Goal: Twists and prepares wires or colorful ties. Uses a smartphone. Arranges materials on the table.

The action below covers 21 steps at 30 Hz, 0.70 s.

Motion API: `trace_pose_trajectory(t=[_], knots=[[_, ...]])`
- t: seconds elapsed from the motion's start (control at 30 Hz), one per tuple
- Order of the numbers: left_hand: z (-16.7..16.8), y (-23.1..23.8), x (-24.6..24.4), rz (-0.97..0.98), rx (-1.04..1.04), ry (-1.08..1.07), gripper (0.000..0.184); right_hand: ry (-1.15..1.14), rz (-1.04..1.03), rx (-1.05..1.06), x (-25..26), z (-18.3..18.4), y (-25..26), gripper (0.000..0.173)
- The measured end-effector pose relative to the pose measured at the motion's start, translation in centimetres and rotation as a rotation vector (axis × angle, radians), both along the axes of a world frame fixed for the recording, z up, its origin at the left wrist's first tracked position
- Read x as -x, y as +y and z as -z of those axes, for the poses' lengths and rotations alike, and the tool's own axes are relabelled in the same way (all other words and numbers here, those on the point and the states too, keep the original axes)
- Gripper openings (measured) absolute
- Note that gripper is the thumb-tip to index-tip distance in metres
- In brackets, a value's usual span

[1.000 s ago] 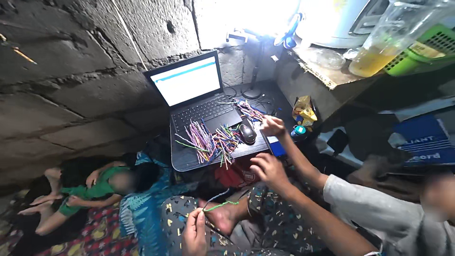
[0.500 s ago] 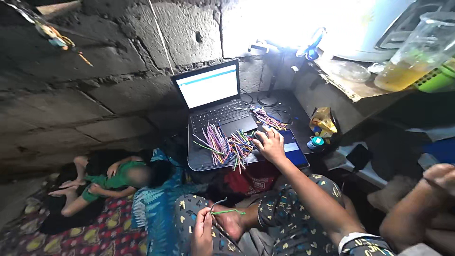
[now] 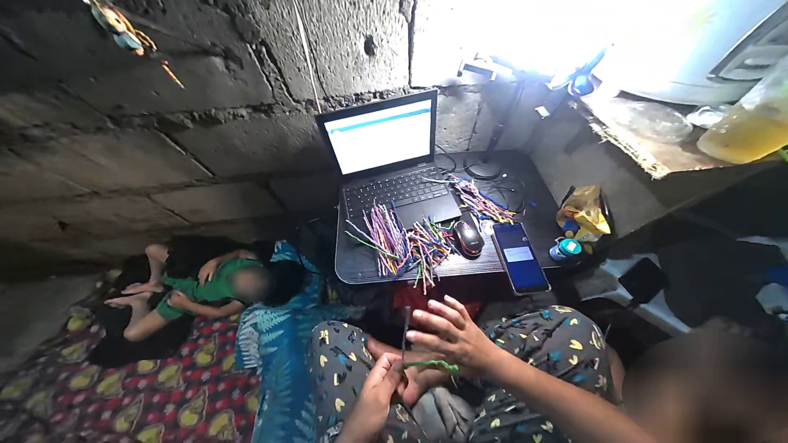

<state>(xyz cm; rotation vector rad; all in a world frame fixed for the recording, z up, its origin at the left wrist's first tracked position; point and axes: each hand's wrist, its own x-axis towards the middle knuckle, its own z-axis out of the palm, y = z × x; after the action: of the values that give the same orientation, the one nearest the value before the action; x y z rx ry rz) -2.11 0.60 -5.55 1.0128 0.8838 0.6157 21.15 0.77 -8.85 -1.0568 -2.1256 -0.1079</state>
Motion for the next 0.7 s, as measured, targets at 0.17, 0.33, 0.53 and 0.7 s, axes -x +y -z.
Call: trace_pose_trajectory(t=[0.17,0.33,0.53,0.7], knots=[[-0.4,-0.3,0.7,0.216,0.060,-0.019,0.014,-0.119,-0.025,-0.111,0.5,-0.4,-2.3,0.039],[-0.9,-1.0,1.1,0.285,0.059,0.004,0.012,-0.163,0.003,-0.126,1.0,-0.4,-3.2,0.032],[-1.5,-1.6,1.1,0.326,0.017,0.110,0.013,-0.027,-0.200,-0.029,2.1,-0.4,-4.0,0.016],[-1.7,-2.6,0.5,0.272,-0.430,0.392,0.022,0.160,-0.048,0.216,3.6,-0.1,-5.5,0.026]])
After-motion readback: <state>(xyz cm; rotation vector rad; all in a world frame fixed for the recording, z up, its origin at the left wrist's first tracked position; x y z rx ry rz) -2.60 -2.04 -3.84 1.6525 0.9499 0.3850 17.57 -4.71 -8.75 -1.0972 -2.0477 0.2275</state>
